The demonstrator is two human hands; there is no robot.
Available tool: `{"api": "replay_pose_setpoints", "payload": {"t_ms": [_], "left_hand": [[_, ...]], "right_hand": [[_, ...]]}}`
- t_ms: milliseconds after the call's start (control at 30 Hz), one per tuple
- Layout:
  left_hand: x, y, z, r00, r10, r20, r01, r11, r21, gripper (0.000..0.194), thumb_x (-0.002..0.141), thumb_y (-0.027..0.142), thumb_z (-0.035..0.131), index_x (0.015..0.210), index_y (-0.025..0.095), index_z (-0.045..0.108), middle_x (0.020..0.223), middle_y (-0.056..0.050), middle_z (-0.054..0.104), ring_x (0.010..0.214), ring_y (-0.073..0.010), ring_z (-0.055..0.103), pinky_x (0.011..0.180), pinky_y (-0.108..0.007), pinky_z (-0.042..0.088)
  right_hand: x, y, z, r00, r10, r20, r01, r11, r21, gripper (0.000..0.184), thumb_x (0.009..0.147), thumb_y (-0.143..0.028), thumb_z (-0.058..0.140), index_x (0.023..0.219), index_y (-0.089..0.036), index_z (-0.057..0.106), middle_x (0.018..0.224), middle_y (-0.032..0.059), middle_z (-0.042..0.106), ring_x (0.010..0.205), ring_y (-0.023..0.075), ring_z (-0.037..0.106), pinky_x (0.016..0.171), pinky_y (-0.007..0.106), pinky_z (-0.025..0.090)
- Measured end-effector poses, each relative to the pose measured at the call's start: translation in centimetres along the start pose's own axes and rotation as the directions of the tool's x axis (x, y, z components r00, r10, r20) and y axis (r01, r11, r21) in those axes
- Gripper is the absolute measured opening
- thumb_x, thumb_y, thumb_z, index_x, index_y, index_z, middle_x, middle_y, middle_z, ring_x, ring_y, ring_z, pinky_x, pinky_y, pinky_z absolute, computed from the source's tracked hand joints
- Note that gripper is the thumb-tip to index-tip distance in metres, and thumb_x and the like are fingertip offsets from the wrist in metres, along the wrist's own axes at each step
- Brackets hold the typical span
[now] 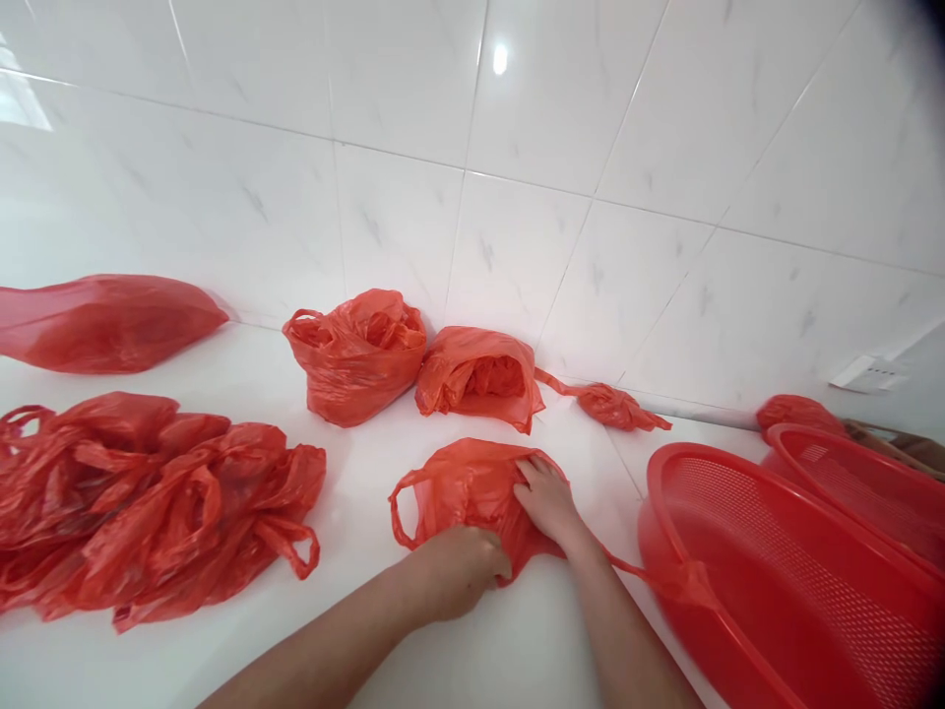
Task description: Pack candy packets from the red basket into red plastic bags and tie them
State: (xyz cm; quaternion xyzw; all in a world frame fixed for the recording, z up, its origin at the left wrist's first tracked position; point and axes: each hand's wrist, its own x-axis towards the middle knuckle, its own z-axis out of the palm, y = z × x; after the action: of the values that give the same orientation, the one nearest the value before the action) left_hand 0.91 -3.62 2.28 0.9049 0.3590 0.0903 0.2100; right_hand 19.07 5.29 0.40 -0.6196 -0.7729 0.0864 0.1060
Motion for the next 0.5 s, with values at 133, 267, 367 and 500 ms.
{"api": "replay_pose_setpoints", "payload": {"t_ms": [133, 267, 367, 500], "left_hand": [[-0.2, 0.1, -1.0, 0.999, -0.036, 0.002, 0.036, 0.996, -0.081, 0.021, 0.08, 0.013, 0.049, 0.082, 0.023, 0.067, 0.083, 0.002, 0.068, 0.072, -0.0132, 0.059, 0.061, -0.023, 0.044], [0.3, 0.1, -1.7, 0.968, -0.097, -0.23, 0.116, 0.991, 0.071, 0.022, 0.085, 0.015, 0.046, 0.079, 0.019, 0.066, 0.084, -0.003, 0.065, 0.074, -0.0153, 0.059, 0.064, -0.026, 0.046], [0.6, -0.8, -1.4, 0.918, -0.105, -0.383, 0.179, 0.97, 0.163, 0.024, 0.086, 0.024, 0.05, 0.103, 0.021, 0.066, 0.119, -0.009, 0.061, 0.108, -0.0258, 0.056, 0.091, -0.04, 0.045], [0.6, -3.1, 0.2, 0.924, -0.248, -0.291, 0.3, 0.942, 0.15, 0.064, 0.077, 0.058, 0.057, 0.133, 0.028, 0.049, 0.149, -0.012, 0.035, 0.136, -0.0408, 0.026, 0.105, -0.065, 0.02]], "right_hand": [[1.0, 0.5, 1.0, 0.985, 0.012, -0.171, -0.022, 0.998, -0.061, 0.033, 0.082, -0.017, 0.042, 0.106, -0.019, 0.066, 0.11, 0.0098, 0.063, 0.105, 0.0234, 0.052, 0.096, 0.035, 0.034], [0.8, 0.6, 1.2, 0.951, -0.07, -0.301, 0.065, 0.998, -0.028, 0.03, 0.084, -0.025, 0.048, 0.108, -0.019, 0.065, 0.107, 0.0085, 0.064, 0.1, 0.0232, 0.053, 0.093, 0.036, 0.037], [-0.4, -0.3, 0.4, 0.878, -0.134, -0.459, 0.148, 0.989, -0.006, 0.031, 0.084, -0.025, 0.05, 0.112, -0.016, 0.062, 0.11, 0.0096, 0.061, 0.102, 0.022, 0.053, 0.093, 0.034, 0.04], [-2.2, -1.8, 0.5, 0.843, -0.181, -0.507, 0.179, 0.982, -0.053, 0.026, 0.087, -0.019, 0.045, 0.102, -0.017, 0.065, 0.103, 0.0099, 0.06, 0.097, 0.0216, 0.054, 0.089, 0.035, 0.044]]}}
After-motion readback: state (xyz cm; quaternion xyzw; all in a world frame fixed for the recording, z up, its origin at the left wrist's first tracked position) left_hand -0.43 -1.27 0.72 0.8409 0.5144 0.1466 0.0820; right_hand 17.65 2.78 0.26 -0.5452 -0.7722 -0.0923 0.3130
